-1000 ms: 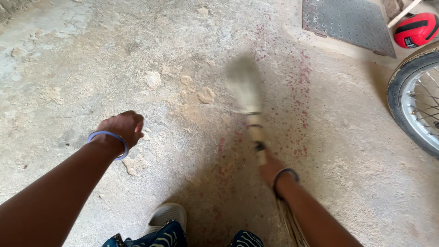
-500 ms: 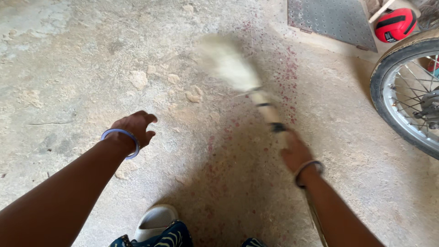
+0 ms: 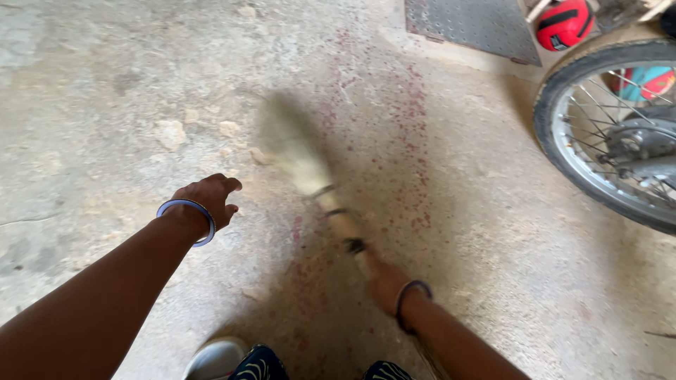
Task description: The person sweeps a concrete floor with a traditional straw broom. They move around a parked motorcycle and sweep near a set of stairs where several pairs of sandals are placed.
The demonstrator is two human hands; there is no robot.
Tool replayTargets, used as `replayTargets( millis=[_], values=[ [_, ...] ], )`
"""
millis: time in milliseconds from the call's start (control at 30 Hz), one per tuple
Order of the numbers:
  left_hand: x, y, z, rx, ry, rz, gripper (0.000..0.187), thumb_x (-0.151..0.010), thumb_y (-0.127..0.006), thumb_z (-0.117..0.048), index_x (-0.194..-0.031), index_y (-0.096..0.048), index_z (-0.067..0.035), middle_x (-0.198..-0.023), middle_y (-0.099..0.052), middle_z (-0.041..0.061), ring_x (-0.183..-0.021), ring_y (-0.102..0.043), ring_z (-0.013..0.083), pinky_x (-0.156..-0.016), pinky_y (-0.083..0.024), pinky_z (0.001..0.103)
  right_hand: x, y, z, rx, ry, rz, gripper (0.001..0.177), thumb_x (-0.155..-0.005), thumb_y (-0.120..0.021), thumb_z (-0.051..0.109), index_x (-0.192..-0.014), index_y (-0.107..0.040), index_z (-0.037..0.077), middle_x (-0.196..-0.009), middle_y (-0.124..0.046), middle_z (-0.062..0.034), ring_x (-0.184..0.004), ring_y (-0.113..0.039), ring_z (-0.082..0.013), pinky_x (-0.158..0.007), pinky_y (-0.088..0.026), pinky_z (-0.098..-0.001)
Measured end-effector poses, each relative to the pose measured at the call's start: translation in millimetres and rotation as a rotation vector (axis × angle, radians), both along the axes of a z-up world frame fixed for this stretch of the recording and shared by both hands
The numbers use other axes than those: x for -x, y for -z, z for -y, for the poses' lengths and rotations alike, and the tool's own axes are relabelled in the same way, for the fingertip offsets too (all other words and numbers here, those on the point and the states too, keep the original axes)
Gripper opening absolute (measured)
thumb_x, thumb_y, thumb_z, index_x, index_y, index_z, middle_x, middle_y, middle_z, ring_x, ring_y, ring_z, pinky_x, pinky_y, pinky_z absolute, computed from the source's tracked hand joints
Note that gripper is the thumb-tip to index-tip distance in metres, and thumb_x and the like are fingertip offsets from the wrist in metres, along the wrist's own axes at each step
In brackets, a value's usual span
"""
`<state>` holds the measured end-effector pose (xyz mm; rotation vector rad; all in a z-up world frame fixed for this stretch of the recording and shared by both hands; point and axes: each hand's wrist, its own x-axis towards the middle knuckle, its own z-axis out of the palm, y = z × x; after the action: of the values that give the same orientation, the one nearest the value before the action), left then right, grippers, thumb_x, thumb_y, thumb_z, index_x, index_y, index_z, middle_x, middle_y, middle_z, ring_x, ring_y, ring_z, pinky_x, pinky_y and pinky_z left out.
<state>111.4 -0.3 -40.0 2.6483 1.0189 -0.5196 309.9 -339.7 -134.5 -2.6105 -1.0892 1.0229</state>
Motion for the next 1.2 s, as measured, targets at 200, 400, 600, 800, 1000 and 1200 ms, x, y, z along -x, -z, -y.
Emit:
replayTargets(
  millis=[200,400,600,800,1000,1200],
  values=[
    [-23.9,8.3,6.8,0.017,0.072,0.031,0.053,-0.099,-0.062,-0.036,-0.149,-0.047,-0.026,-0.154,-0.047,0.002,-0.134,-0.056,0.03,-0.112,-0.049,0.047,-31.4,-6.3,15.9,-0.389,-0.054,0.05,0.077,-0.093,-0.057,0.021,-0.164,-0.028,0.026,-0.139,-0.054,-0.0195,-0.101,-0.069,-0.0351,-0.09,-0.055,-0.0482],
    [-21.2,4.0,2.8,0.02,0.061,0.029,0.052,-0.099,-0.062,-0.034,-0.148,-0.048,-0.028,-0.153,-0.048,0.0,-0.134,-0.056,0.0283,-0.113,-0.049,0.045,-128.2,1.6,89.6,-0.359,0.6,0.392,0.059,-0.097,-0.064,0.031,-0.151,-0.044,0.019,-0.095,-0.069,-0.0219,-0.077,-0.067,-0.0342,-0.069,-0.054,-0.0482],
    [-25.9,11.9,-7.2,0.035,0.042,0.007,0.052,-0.098,-0.063,-0.033,-0.147,-0.048,-0.027,-0.154,-0.046,-0.001,-0.134,-0.055,0.0292,-0.111,-0.05,0.046,-142.9,38.8,116.4,-0.321,0.886,0.195,0.057,-0.102,-0.059,0.049,-0.138,-0.048,0.005,-0.09,-0.068,-0.0253,-0.072,-0.068,-0.0398,-0.067,-0.052,-0.0505],
    [-47.5,26.4,-4.8,0.037,0.112,0.023,0.052,-0.098,-0.064,-0.033,-0.147,-0.049,-0.026,-0.151,-0.05,0.0,-0.135,-0.055,0.0268,-0.112,-0.05,0.044,-82.2,9.8,57.0,-0.158,0.532,0.102,0.064,-0.096,-0.052,0.042,-0.155,-0.036,0.023,-0.088,-0.07,-0.0202,-0.069,-0.067,-0.0332,-0.065,-0.056,-0.0459],
    [-69.3,29.7,3.2,0.069,0.147,-0.016,0.052,-0.099,-0.063,-0.034,-0.148,-0.047,-0.027,-0.151,-0.049,0.0,-0.138,-0.051,0.0266,-0.114,-0.047,0.045,-63.6,-65.3,43.9,-0.379,0.792,-0.059,0.064,-0.097,-0.058,0.024,-0.157,-0.039,0.033,-0.079,-0.063,-0.0072,-0.056,-0.057,-0.0162,-0.051,-0.054,-0.0348],
    [-85.3,40.1,-10.8,0.08,0.144,0.038,0.055,-0.097,-0.066,-0.032,-0.148,-0.048,-0.024,-0.151,-0.048,0.003,-0.141,-0.047,0.0275,-0.115,-0.046,0.046,-135.9,-6.6,132.9,-0.578,1.363,-0.031,0.035,-0.1,-0.06,0.02,-0.131,-0.043,0.021,-0.076,-0.057,-0.0056,-0.055,-0.053,-0.0179,-0.049,-0.048,-0.0363]
  ],
)
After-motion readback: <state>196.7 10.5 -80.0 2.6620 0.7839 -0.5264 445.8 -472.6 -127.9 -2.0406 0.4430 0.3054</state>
